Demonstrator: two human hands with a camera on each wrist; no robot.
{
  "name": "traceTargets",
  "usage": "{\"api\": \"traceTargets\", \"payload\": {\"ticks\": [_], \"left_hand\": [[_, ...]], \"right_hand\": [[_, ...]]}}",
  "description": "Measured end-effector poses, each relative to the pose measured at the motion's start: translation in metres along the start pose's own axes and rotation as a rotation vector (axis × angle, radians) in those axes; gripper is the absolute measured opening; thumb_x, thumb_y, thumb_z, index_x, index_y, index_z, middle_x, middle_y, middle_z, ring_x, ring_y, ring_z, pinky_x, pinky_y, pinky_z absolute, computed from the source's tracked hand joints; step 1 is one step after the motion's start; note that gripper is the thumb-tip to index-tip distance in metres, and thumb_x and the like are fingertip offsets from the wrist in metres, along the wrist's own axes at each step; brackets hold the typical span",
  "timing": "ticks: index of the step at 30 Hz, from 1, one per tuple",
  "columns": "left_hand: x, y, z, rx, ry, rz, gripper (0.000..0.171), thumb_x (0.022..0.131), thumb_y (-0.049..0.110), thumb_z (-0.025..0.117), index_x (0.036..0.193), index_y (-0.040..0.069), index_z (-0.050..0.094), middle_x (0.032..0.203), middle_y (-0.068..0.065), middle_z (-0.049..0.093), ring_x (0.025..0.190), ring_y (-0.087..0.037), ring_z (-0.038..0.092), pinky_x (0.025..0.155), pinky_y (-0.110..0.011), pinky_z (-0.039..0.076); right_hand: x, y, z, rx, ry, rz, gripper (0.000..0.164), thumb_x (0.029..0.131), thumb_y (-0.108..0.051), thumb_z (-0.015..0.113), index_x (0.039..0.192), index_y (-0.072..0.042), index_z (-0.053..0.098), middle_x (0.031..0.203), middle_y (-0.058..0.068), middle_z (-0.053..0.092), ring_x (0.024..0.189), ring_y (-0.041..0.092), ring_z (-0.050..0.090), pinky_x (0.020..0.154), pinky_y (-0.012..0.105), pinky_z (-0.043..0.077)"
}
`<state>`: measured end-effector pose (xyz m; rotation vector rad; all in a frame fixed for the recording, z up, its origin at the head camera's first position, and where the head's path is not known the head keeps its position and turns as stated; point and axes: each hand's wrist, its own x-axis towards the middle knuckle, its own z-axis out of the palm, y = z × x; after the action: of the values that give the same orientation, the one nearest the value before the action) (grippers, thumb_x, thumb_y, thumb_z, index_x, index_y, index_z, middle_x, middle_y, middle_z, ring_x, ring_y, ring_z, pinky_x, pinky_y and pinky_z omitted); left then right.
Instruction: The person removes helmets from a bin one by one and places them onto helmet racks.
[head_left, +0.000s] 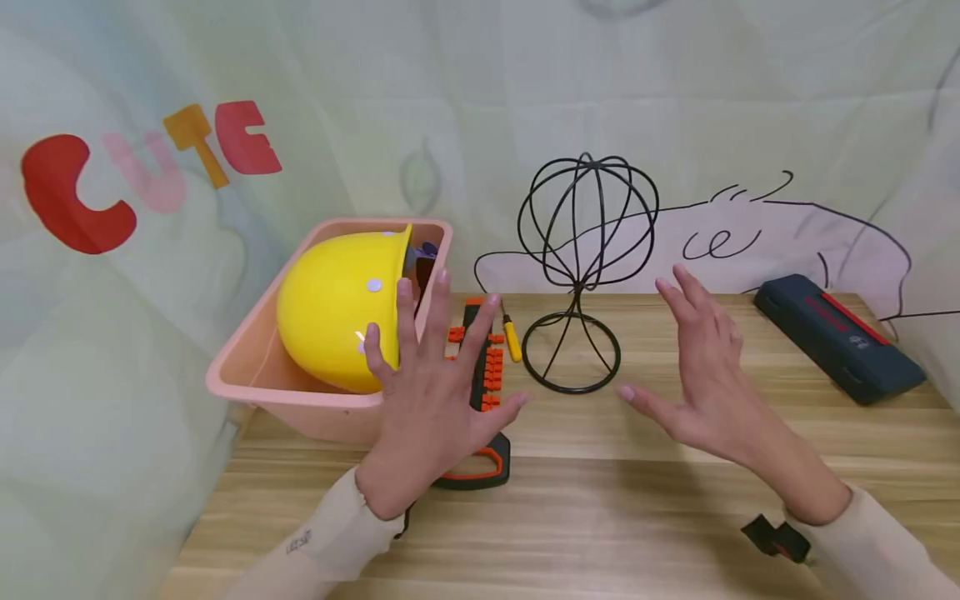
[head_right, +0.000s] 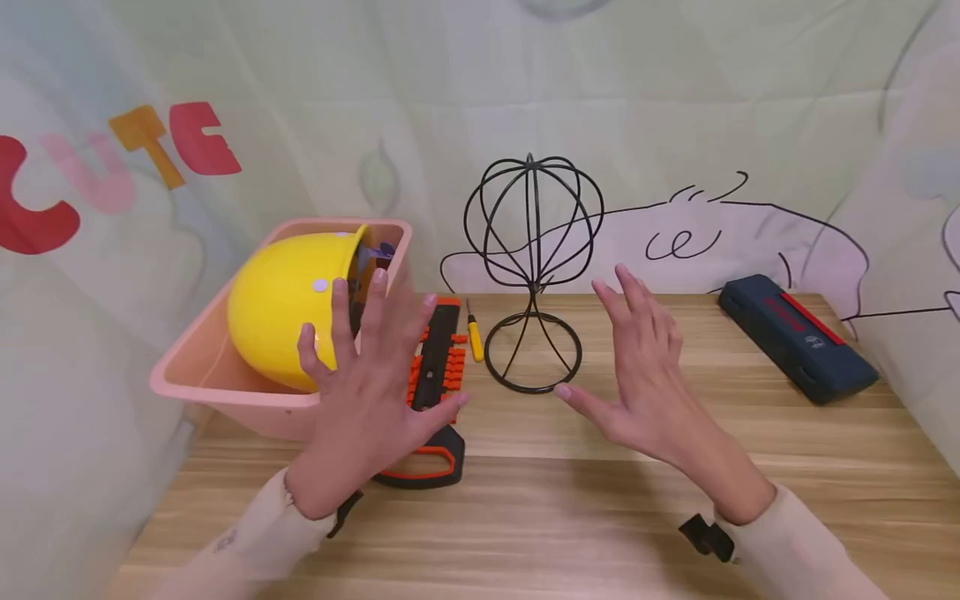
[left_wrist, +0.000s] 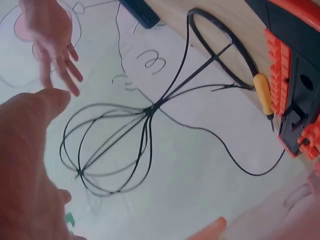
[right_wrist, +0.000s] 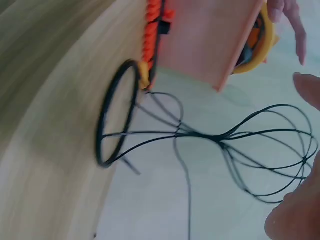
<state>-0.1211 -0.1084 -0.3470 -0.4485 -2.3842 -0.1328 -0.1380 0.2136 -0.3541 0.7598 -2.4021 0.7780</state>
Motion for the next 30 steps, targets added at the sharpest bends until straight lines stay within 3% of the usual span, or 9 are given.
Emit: {"api": "traceTargets", "payload": {"ticks": [3,6,8,11,14,19,24,30], "left_hand": [[0.001,-0.008,-0.008,-0.083,-0.013,-0.053,0.114,0.080,0.072,0.074,0.173,0.037,0.018,0.183,-0.013,0.002,0.166,-0.050,0.003,0.115,-0.079,0.011],[0.002,-0.017,-0.014,-0.120,0.035,-0.087,0.108,0.084,0.069,0.071,0.173,0.034,0.020,0.183,-0.015,0.005,0.165,-0.052,0.005,0.114,-0.079,0.012],[0.002,-0.024,-0.016,-0.095,0.090,-0.086,0.101,0.090,0.071,0.062,0.173,0.030,0.022,0.181,-0.020,0.012,0.164,-0.055,0.009,0.113,-0.079,0.014],[-0.001,-0.034,-0.018,-0.075,0.169,-0.113,0.092,0.095,0.075,0.048,0.171,0.028,0.027,0.177,-0.024,0.021,0.162,-0.055,0.014,0.113,-0.078,0.015],[-0.007,-0.047,-0.020,-0.109,0.212,-0.162,0.088,0.096,0.074,0.047,0.170,0.028,0.032,0.175,-0.023,0.027,0.163,-0.053,0.016,0.115,-0.077,0.014],[-0.021,-0.070,-0.025,-0.149,0.219,-0.238,0.091,0.090,0.064,0.059,0.168,0.024,0.034,0.176,-0.022,0.026,0.164,-0.052,0.013,0.116,-0.076,0.010],[-0.033,-0.092,-0.030,-0.149,0.239,-0.274,0.092,0.088,0.057,0.062,0.168,0.021,0.033,0.173,-0.025,0.028,0.162,-0.054,0.012,0.115,-0.077,0.007],[-0.045,-0.111,-0.034,-0.158,0.269,-0.361,0.089,0.088,0.053,0.064,0.166,0.021,0.037,0.170,-0.027,0.031,0.162,-0.055,0.012,0.113,-0.077,0.010]], "right_hand": [[0.011,-0.014,-0.002,0.107,0.072,-0.057,0.115,0.094,-0.075,0.061,0.170,-0.004,0.012,0.183,0.013,0.007,0.167,0.040,0.011,0.126,0.068,0.012],[0.024,-0.032,-0.002,0.187,0.153,-0.121,0.111,0.098,-0.069,0.061,0.167,0.002,0.013,0.182,0.014,0.014,0.168,0.037,0.015,0.135,0.055,0.011],[0.032,-0.044,-0.001,0.236,0.197,-0.151,0.106,0.100,-0.064,0.062,0.166,0.005,0.016,0.180,0.015,0.019,0.168,0.037,0.019,0.138,0.049,0.012],[0.041,-0.060,0.006,0.301,0.238,-0.162,0.100,0.102,-0.060,0.061,0.165,0.005,0.018,0.179,0.013,0.025,0.167,0.036,0.024,0.138,0.048,0.015],[0.047,-0.072,0.017,0.335,0.255,-0.177,0.096,0.103,-0.059,0.058,0.164,0.006,0.022,0.177,0.013,0.031,0.165,0.036,0.030,0.137,0.050,0.019],[0.053,-0.085,0.039,0.371,0.204,-0.197,0.090,0.102,-0.048,0.062,0.166,0.003,0.024,0.175,0.015,0.034,0.163,0.034,0.034,0.135,0.052,0.025],[0.058,-0.093,0.060,0.433,0.086,-0.112,0.091,0.094,-0.029,0.071,0.170,-0.012,0.024,0.177,0.005,0.032,0.163,0.026,0.034,0.133,0.054,0.030],[0.061,-0.100,0.083,0.541,-0.021,-0.004,0.087,0.096,-0.029,0.070,0.170,-0.019,0.025,0.176,0.000,0.034,0.162,0.022,0.036,0.131,0.053,0.032]]}}
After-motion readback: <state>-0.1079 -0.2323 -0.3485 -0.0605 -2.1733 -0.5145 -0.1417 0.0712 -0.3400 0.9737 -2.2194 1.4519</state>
